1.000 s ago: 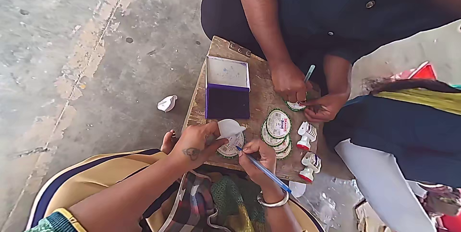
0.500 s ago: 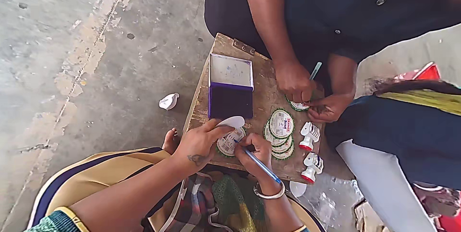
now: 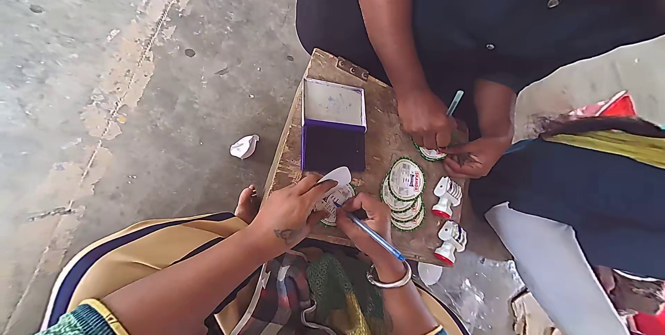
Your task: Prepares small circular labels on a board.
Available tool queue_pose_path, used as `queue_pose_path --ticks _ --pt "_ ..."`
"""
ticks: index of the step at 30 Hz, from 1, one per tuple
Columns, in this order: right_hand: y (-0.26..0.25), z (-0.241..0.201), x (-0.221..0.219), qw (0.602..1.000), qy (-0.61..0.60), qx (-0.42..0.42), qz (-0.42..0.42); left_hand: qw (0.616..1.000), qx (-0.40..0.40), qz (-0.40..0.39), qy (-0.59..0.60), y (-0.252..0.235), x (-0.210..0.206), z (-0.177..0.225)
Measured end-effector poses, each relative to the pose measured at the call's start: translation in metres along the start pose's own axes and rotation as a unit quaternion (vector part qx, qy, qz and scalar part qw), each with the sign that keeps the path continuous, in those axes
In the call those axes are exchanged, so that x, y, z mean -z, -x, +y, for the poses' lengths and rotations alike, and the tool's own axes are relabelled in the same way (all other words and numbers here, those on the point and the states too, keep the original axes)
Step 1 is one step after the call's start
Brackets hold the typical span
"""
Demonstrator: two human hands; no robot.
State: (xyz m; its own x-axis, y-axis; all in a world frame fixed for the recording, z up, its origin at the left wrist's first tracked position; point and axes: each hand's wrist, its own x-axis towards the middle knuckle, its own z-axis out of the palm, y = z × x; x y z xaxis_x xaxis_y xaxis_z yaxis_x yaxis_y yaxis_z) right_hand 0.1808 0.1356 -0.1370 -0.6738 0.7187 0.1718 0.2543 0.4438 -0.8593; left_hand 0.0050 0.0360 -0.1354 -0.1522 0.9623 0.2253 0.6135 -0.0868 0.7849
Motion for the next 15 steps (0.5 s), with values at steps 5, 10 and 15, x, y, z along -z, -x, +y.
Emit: queue_pose_path --ticks 5,10,15 --pt "-0.0015 0.0001 -0.0017 1.000 -0.008 0.001 0.006 1.000 0.006 -0.001 0.001 -0.0001 0.0011 0.0005" --pt "-0.0030 -0.0013 -0.0031 1.000 0.001 -0.002 0.011 1.000 0.005 -0.005 0.003 -0.0006 0.0022 0.0016" --pt "-0.0036 -0.0010 -0.0024 1.000 -0.013 0.004 0.018 1.000 0.009 -0.004 0.002 -0.0006 0.0016 0.0011"
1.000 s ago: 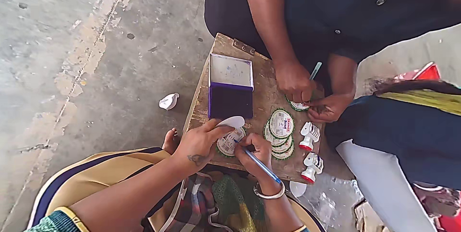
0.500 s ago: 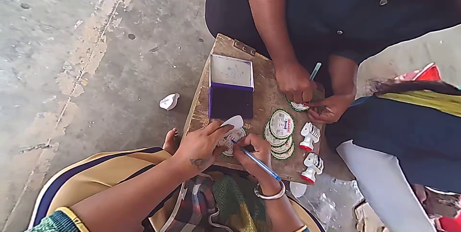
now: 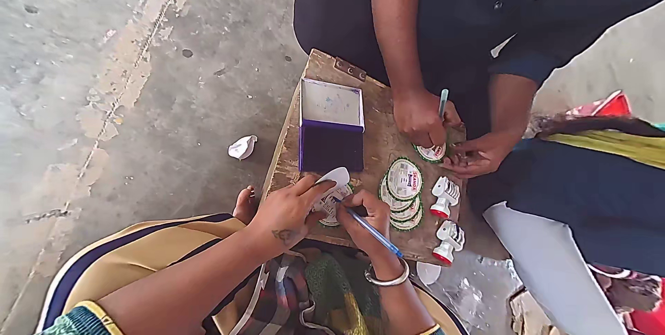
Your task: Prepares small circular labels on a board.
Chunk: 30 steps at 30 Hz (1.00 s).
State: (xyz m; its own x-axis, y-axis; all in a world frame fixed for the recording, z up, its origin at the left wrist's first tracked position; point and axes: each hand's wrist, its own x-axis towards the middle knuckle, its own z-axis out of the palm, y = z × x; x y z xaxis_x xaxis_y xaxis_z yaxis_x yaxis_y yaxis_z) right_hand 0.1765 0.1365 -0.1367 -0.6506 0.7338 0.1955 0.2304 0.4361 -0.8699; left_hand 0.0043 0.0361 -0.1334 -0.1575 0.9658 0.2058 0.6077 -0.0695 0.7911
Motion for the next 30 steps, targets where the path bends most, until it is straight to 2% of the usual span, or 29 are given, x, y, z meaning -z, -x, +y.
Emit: queue_pose_path --ticks 30 --pt "0.0001 0.0027 -0.0003 0.999 0.009 -0.030 0.019 1.000 0.005 -0.006 0.000 0.0018 -0.0016 0.0010"
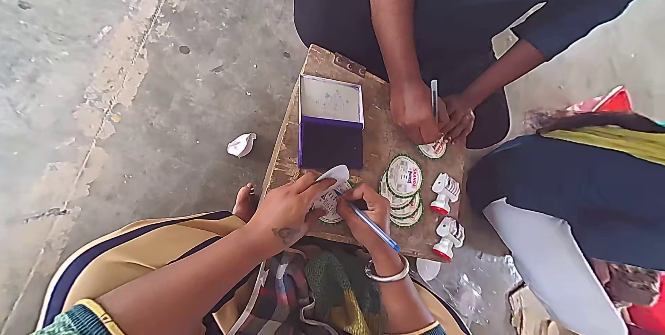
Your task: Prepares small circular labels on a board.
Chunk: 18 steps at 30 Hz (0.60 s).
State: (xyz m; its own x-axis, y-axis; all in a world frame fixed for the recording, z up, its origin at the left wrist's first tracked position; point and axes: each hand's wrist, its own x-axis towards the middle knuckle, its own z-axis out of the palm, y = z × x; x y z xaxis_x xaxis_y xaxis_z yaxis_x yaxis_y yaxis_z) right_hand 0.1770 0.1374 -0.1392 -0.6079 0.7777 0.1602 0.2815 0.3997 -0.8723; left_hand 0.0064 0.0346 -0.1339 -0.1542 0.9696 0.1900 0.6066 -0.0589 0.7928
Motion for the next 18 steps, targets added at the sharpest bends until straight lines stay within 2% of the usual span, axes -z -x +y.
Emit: queue_pose_path --ticks 6,10,14,18 --pt "0.002 -0.001 0.001 1.000 0.008 -0.002 0.003 1.000 -0.004 0.005 -0.008 0.001 0.000 0.001" --pt "-0.001 -0.001 0.000 1.000 -0.014 0.005 0.010 0.999 -0.034 0.019 -0.026 0.001 -0.002 -0.003" --pt "0.003 0.003 0.007 0.989 -0.115 0.024 0.090 0.994 -0.086 0.013 -0.067 0.002 -0.003 -0.003" --pt "0.007 -0.002 0.012 0.963 -0.233 -0.020 0.134 0.994 -0.093 -0.002 -0.061 0.004 -0.002 0.000"
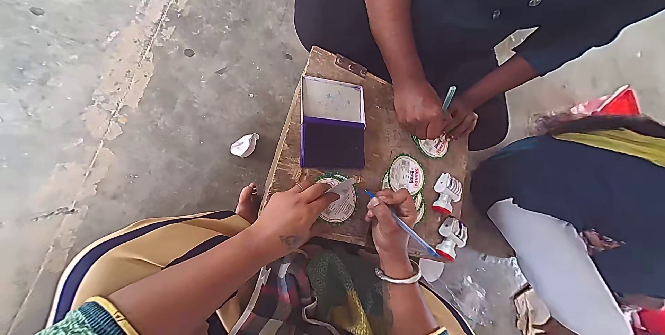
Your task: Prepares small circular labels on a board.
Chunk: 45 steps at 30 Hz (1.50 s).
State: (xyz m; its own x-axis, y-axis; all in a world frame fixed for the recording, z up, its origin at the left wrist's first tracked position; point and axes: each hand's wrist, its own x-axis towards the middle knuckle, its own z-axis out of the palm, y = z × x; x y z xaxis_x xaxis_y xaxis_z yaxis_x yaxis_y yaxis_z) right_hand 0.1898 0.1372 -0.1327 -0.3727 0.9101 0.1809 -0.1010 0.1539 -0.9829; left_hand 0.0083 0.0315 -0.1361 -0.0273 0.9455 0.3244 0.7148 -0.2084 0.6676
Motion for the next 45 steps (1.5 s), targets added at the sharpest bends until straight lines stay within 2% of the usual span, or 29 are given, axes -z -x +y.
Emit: queue_pose_path --ticks 7,10,14,18,21,23,26,30,38,45 --pt "0.006 -0.009 0.004 0.997 -0.065 -0.020 -0.033 0.998 0.013 0.012 0.054 0.001 -0.001 -0.003" --pt "0.008 -0.012 0.005 0.997 -0.058 -0.023 -0.044 0.996 0.027 -0.011 0.086 0.001 0.004 -0.004" --pt "0.013 -0.013 0.006 0.996 -0.050 -0.020 -0.066 0.994 0.035 -0.004 0.106 0.000 0.007 -0.007" --pt "0.016 -0.016 0.006 0.996 -0.050 0.010 -0.073 0.984 0.094 -0.007 0.152 -0.004 0.012 -0.007" --pt "0.017 -0.017 0.008 0.996 -0.012 0.048 -0.069 0.974 0.148 -0.012 0.171 -0.007 0.017 -0.003" --pt "0.019 -0.015 0.007 0.989 0.066 0.078 -0.103 0.973 0.168 0.000 0.158 -0.008 0.017 -0.001" --pt "0.018 -0.006 -0.002 0.966 0.185 0.111 -0.144 0.981 0.154 0.015 0.119 -0.006 0.014 -0.002" --pt "0.007 -0.002 -0.010 0.953 0.260 0.061 -0.146 0.988 0.120 0.039 0.093 -0.003 0.009 -0.004" --pt "0.006 0.003 -0.010 0.957 0.237 0.044 -0.161 0.989 0.083 0.084 0.092 -0.004 0.003 -0.006" --pt "0.006 0.001 -0.010 0.958 0.236 0.040 -0.154 0.989 0.105 0.038 0.101 -0.004 0.009 0.000"
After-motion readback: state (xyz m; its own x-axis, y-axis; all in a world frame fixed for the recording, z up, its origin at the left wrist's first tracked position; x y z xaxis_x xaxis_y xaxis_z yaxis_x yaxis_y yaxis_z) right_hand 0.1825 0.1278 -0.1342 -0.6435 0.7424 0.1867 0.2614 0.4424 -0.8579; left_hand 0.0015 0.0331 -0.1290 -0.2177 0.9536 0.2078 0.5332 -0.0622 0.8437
